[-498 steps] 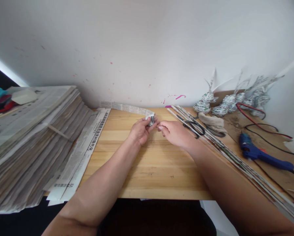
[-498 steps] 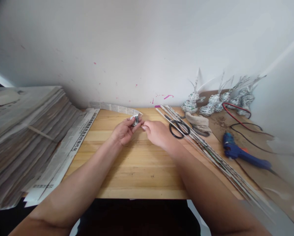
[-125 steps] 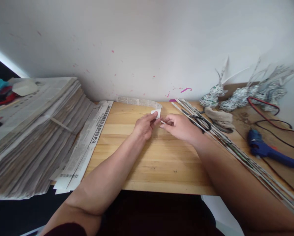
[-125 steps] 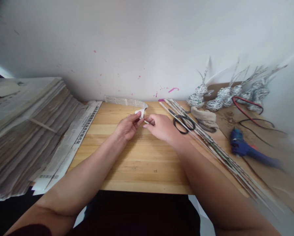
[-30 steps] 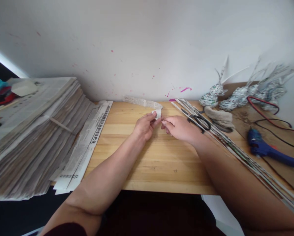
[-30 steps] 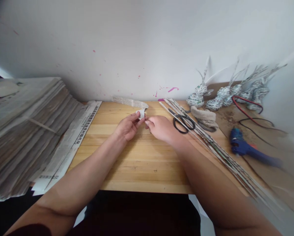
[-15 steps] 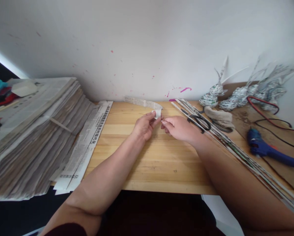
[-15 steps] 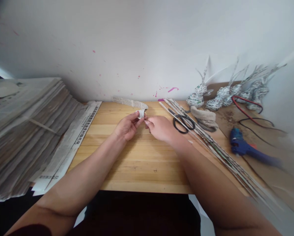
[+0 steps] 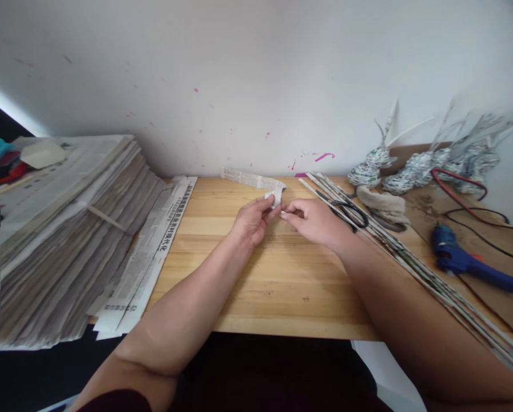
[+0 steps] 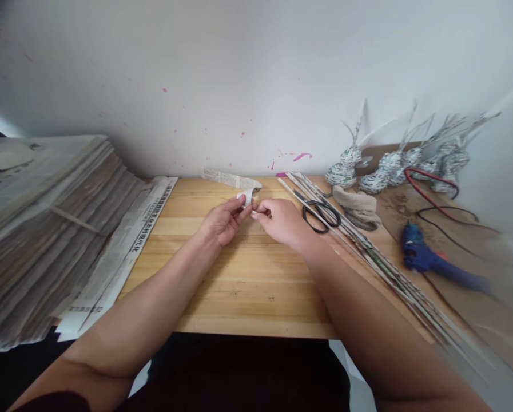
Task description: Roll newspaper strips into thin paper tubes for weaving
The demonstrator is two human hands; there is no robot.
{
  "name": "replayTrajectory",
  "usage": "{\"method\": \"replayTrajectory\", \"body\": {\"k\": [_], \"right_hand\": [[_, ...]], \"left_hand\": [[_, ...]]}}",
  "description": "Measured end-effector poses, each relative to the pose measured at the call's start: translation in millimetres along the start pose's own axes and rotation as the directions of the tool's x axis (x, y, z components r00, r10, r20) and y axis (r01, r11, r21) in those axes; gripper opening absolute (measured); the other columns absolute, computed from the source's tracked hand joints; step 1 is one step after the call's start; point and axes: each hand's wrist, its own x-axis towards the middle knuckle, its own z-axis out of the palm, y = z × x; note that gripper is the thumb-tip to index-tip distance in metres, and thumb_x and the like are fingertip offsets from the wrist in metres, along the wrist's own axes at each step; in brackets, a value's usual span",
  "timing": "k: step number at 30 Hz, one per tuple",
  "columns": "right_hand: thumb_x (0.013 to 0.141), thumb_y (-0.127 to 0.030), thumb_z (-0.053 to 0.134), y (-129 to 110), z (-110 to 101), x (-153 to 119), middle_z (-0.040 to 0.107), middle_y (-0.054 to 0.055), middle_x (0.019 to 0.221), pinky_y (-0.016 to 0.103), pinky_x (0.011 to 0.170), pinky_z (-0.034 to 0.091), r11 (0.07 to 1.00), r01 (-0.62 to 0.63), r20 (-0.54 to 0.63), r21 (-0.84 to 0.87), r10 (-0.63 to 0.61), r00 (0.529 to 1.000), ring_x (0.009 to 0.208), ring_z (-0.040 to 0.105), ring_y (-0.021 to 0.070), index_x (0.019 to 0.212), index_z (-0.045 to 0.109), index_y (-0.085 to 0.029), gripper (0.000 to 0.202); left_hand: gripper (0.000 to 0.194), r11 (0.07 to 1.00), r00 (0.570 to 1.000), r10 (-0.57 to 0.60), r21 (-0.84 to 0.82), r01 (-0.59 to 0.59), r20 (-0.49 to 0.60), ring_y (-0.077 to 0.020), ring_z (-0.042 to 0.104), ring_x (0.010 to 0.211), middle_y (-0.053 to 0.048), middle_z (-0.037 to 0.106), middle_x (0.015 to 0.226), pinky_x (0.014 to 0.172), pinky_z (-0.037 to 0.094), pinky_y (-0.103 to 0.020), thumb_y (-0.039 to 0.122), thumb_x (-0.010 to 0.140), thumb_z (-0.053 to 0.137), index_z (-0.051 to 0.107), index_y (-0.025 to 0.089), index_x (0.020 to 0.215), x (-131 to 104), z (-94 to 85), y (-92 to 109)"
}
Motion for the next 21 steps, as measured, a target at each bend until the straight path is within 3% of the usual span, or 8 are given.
{"method": "replayTrajectory", "body": {"k": [9,14,18,21], "right_hand": [[0.098,-0.029,0.04,-3.4,-5.8,-0.9,0.065,0.002,0.065,0.026,0.06,0.04,0.999,0.013,0.103,-0.037,-0.009,0.995,0.057,0.058,0.013,0.082,0.068,-0.018,0.034],[0.1,-0.032,0.034,-2.7,-3.6,-0.2,0.06,0.0,0.063,0.026,0.048,0.039,0.974,-0.169,0.163,0.154,0.143,0.976,0.042,0.05,0.0109,0.087,0.058,-0.018,0.03],[0.1,-0.036,0.033,-1.7,-1.3,1.2,0.057,0.001,0.061,0.025,0.044,0.038,0.944,-0.288,0.235,0.159,0.247,0.94,0.04,0.05,0.0108,0.081,0.054,-0.018,0.033],[0.099,-0.034,0.038,-3.6,-0.6,-0.3,0.065,0.004,0.07,0.026,0.049,0.039,0.968,-0.237,0.174,0.083,0.22,0.96,0.046,0.056,0.0118,0.085,0.057,-0.018,0.028]], "left_hand": [[0.012,0.999,1.0,0.004,0.033,-0.005,0.029,-0.0113,0.069,0.072,-0.008,0.07,0.078,0.077,0.055,-0.02,0.006,0.086,0.06,0.066,0.008,0.076,0.0,-1.8,-0.5],[0.013,0.999,0.999,-0.002,0.036,0.001,0.039,-0.0105,0.069,0.072,-0.008,0.07,0.079,0.077,0.055,-0.019,0.006,0.087,0.059,0.067,0.008,0.077,-0.7,-0.7,0.3],[0.011,0.999,0.999,-0.021,0.041,0.019,0.045,-0.0129,0.07,0.075,-0.008,0.07,0.08,0.071,0.056,-0.018,0.006,0.086,0.06,0.066,0.008,0.077,-0.5,-0.9,-1.3],[0.011,0.999,1.0,-0.01,0.047,0.009,0.012,-0.0119,0.069,0.071,-0.007,0.069,0.077,0.07,0.056,-0.018,0.007,0.086,0.061,0.065,0.008,0.076,1.4,-2.3,-2.9]]}}
